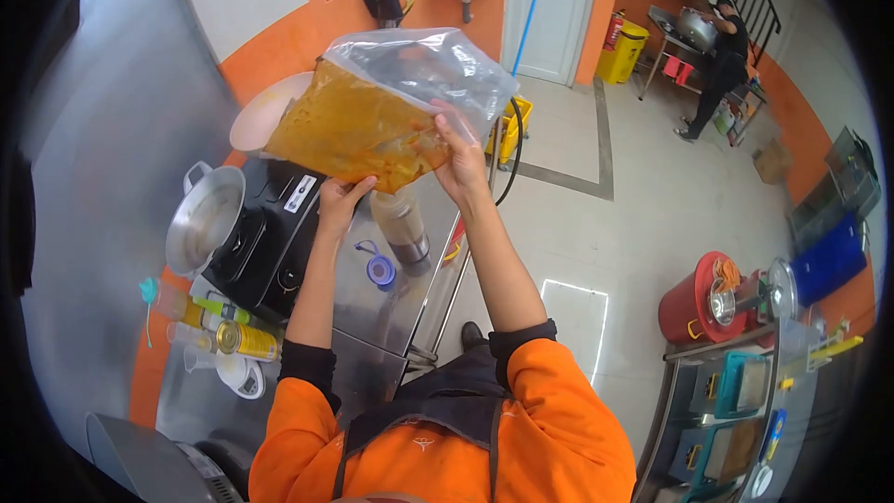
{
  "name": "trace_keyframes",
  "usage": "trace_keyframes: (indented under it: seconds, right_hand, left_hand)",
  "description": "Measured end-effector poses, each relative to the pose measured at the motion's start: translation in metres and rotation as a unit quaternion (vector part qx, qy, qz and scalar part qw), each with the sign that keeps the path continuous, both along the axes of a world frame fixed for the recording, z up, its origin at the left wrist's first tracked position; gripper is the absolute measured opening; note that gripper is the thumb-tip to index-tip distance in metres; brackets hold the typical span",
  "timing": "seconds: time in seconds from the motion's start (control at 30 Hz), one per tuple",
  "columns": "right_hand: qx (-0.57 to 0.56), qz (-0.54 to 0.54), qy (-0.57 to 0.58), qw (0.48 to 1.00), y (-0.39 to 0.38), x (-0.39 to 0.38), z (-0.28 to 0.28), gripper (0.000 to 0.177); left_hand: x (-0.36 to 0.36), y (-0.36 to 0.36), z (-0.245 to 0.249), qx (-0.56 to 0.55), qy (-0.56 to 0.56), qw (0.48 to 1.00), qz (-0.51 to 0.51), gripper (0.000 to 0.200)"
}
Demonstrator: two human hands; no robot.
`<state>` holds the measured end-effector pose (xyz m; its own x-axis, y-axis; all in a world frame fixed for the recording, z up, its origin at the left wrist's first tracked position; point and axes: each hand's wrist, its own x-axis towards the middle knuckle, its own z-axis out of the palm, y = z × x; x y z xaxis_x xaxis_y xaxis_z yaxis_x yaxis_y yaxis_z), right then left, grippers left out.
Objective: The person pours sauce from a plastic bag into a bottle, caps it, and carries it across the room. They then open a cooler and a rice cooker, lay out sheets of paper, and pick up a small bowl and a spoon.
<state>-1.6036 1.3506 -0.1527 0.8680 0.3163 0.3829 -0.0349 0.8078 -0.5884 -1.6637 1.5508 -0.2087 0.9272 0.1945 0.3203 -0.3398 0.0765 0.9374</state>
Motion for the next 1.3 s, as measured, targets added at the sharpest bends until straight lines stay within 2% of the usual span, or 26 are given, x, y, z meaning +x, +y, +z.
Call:
trace_keyframes:
  seconds: [0.13, 0.2, 0.3, 0.6, 0.8, 0.87, 1.03, 1.13, 1.3]
  right_hand:
    - [0.018, -0.003, 0.018, 1.0, 0.002, -0.003, 0.005, 0.039]
    - [0.035, -0.015, 0.027, 0.999, 0.003, -0.005, 0.006, 0.039]
    - [0.037, -0.028, 0.038, 0.998, 0.005, -0.005, 0.008, 0.04]
    - [-0.004, -0.019, 0.031, 0.999, 0.002, -0.001, 0.005, 0.041]
    - [-0.027, -0.052, -0.009, 0.998, 0.002, 0.004, 0.0, 0.042]
    - [-0.045, -0.056, 0.002, 0.997, 0.0, 0.005, 0.0, 0.042]
    - [-0.029, 0.0, -0.018, 0.999, 0.005, 0.007, -0.001, 0.037]
    - [-0.033, -0.007, -0.005, 0.999, 0.001, 0.014, -0.001, 0.044]
    - [-0.045, 0.007, -0.028, 0.999, -0.001, 0.015, 0.003, 0.043]
  left_hand:
    - [0.001, 0.003, -0.002, -0.005, -0.002, 1.0, 0.017, 0.021]
    - [0.003, 0.006, -0.004, 0.066, 0.021, 0.997, 0.046, 0.02]
    - [0.007, 0.005, -0.006, 0.089, 0.008, 0.994, 0.069, 0.022]
    - [0.002, -0.002, -0.003, -0.024, -0.032, 0.999, 0.012, 0.021]
    - [-0.005, -0.01, 0.005, -0.048, -0.021, 0.999, -0.005, 0.023]
    - [0.004, -0.008, -0.009, -0.051, -0.046, 0.998, -0.013, 0.025]
    - [-0.017, -0.007, -0.003, -0.073, -0.046, 0.994, 0.07, 0.025]
    - [-0.016, -0.01, -0.006, -0.062, -0.029, 0.995, 0.071, 0.025]
    - [-0.01, -0.019, -0.014, -0.056, -0.016, 0.994, 0.094, 0.026]
